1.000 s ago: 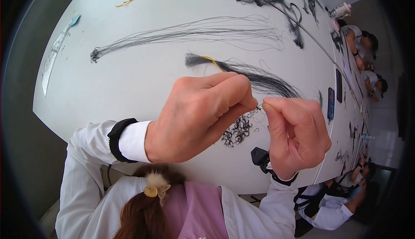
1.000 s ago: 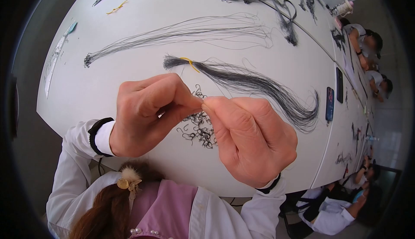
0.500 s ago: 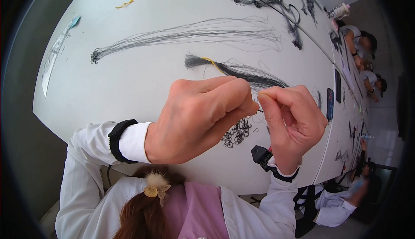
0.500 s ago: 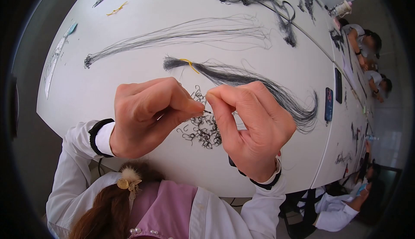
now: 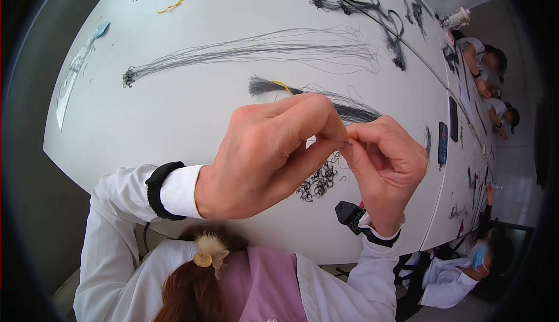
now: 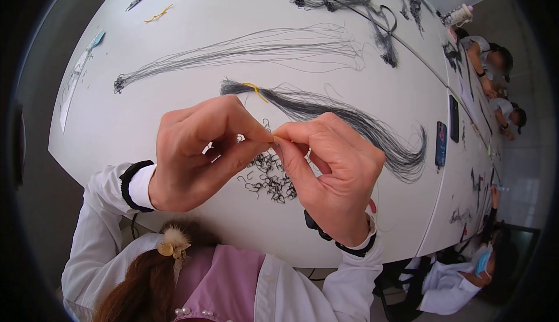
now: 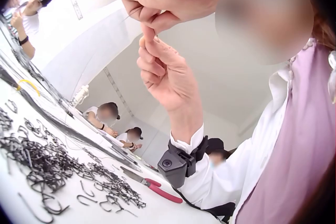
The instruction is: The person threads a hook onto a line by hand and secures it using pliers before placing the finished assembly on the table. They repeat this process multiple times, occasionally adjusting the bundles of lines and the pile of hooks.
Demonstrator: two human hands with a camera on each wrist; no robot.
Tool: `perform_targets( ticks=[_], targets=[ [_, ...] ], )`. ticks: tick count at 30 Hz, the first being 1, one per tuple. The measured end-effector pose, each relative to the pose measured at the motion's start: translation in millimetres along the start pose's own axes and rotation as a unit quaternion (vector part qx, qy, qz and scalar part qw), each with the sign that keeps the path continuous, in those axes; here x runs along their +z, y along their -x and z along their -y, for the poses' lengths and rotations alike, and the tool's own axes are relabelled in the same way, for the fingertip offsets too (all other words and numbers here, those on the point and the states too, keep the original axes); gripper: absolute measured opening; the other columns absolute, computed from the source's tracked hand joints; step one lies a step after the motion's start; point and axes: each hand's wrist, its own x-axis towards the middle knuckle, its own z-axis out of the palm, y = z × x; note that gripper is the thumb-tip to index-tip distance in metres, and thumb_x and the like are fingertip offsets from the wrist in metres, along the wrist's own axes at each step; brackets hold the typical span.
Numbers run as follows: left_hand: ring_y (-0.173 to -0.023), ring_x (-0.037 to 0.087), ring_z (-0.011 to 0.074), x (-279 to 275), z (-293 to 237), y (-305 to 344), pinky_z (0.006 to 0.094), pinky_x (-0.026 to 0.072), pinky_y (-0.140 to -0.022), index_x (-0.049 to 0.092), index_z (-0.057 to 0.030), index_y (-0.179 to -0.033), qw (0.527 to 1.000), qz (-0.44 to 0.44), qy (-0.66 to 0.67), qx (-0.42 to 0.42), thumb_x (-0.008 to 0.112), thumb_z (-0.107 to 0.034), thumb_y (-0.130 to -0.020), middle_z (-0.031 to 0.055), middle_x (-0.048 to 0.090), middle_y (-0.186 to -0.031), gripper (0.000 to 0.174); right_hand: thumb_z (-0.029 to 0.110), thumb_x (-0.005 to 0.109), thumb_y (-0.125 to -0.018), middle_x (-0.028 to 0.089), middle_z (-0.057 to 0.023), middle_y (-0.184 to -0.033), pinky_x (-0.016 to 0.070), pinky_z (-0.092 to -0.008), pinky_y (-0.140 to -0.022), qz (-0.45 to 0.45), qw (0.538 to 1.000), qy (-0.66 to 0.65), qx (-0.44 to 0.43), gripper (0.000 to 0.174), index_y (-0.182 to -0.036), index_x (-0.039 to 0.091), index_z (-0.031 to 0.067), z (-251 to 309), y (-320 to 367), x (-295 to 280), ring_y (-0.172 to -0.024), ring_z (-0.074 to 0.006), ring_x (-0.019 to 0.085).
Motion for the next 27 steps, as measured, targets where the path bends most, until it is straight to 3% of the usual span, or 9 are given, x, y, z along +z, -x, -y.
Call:
perform_targets(
  ticks=[5, 7, 13, 20, 22, 27],
  targets=[
    [-0.047, 0.044, 0.0025, -1.9, -0.5, -0.4, 0.0189, 0.0308, -0.042, 0.055, 0.0006, -0.080, 0.999, 0.014, 0.012, -0.037, 0.058, 0.009, -0.077, 0.0024, 0.057, -0.071, 0.009, -0.008, 0.070, -0.066, 0.057, -0.0030, -0.062, 0.0282, -0.0213, -0.040, 0.007, 1.000, 0.025, -0.007, 0.013, -0.074, 0.065, 0.0008, 1.2, 0.0, -0.8, -0.045, -0.0062, 0.041],
    [-0.048, 0.046, 0.0006, -1.1, 1.0, 1.2, 0.0171, 0.0324, -0.043, 0.054, 0.0015, -0.084, 0.995, 0.008, 0.047, -0.093, 0.057, 0.007, -0.080, 0.0021, 0.059, -0.073, 0.008, -0.006, 0.071, -0.066, 0.057, -0.0033, -0.061, 0.0291, -0.0212, -0.040, 0.010, 0.999, 0.042, -0.010, 0.013, -0.075, 0.065, 0.0010, 1.8, 0.9, -1.1, -0.045, -0.0070, 0.042],
    [-0.053, 0.048, -0.0003, -3.9, 0.0, -1.1, 0.0164, 0.0358, -0.044, 0.053, 0.0030, -0.086, 0.992, 0.019, 0.039, -0.122, 0.056, 0.005, -0.083, 0.0040, 0.060, -0.077, 0.005, -0.006, 0.072, -0.065, 0.057, -0.0046, -0.062, 0.0352, -0.0223, -0.041, 0.006, 0.998, 0.048, -0.038, 0.014, -0.076, 0.066, 0.0017, 9.6, 2.9, 2.6, -0.048, -0.0100, 0.051],
    [-0.051, 0.049, 0.0008, -2.5, 4.4, -3.9, 0.0161, 0.0378, -0.044, 0.053, 0.0025, -0.086, 0.985, 0.023, 0.065, -0.160, 0.055, 0.002, -0.085, 0.0045, 0.060, -0.079, 0.002, -0.006, 0.072, -0.063, 0.057, -0.0045, -0.062, 0.0363, -0.0230, -0.042, -0.011, 0.997, 0.062, -0.054, 0.016, -0.075, 0.066, 0.0017, 7.9, 4.6, 7.3, -0.050, -0.0115, 0.053],
    [-0.049, 0.048, 0.0017, -4.0, 5.4, -7.6, 0.0164, 0.0378, -0.043, 0.053, 0.0013, -0.086, 0.967, 0.011, 0.113, -0.228, 0.054, -0.001, -0.086, 0.0044, 0.060, -0.078, 0.002, -0.004, 0.073, -0.061, 0.057, -0.0034, -0.063, 0.0365, -0.0238, -0.041, 0.021, 0.993, 0.058, -0.100, 0.017, -0.074, 0.066, 0.0034, 5.3, 4.1, 6.1, -0.052, -0.0124, 0.053],
    [-0.046, 0.047, 0.0030, -1.9, 20.3, -13.6, 0.0161, 0.0372, -0.042, 0.052, -0.0003, -0.086, 0.949, -0.061, 0.201, -0.237, 0.054, -0.006, -0.088, 0.0045, 0.059, -0.078, 0.007, 0.001, 0.073, -0.061, 0.055, -0.0015, -0.064, 0.0368, -0.0246, -0.040, 0.119, 0.987, -0.024, -0.109, 0.016, -0.075, 0.065, 0.0059, 18.9, 14.4, 6.5, -0.053, -0.0136, 0.052]
  ],
)
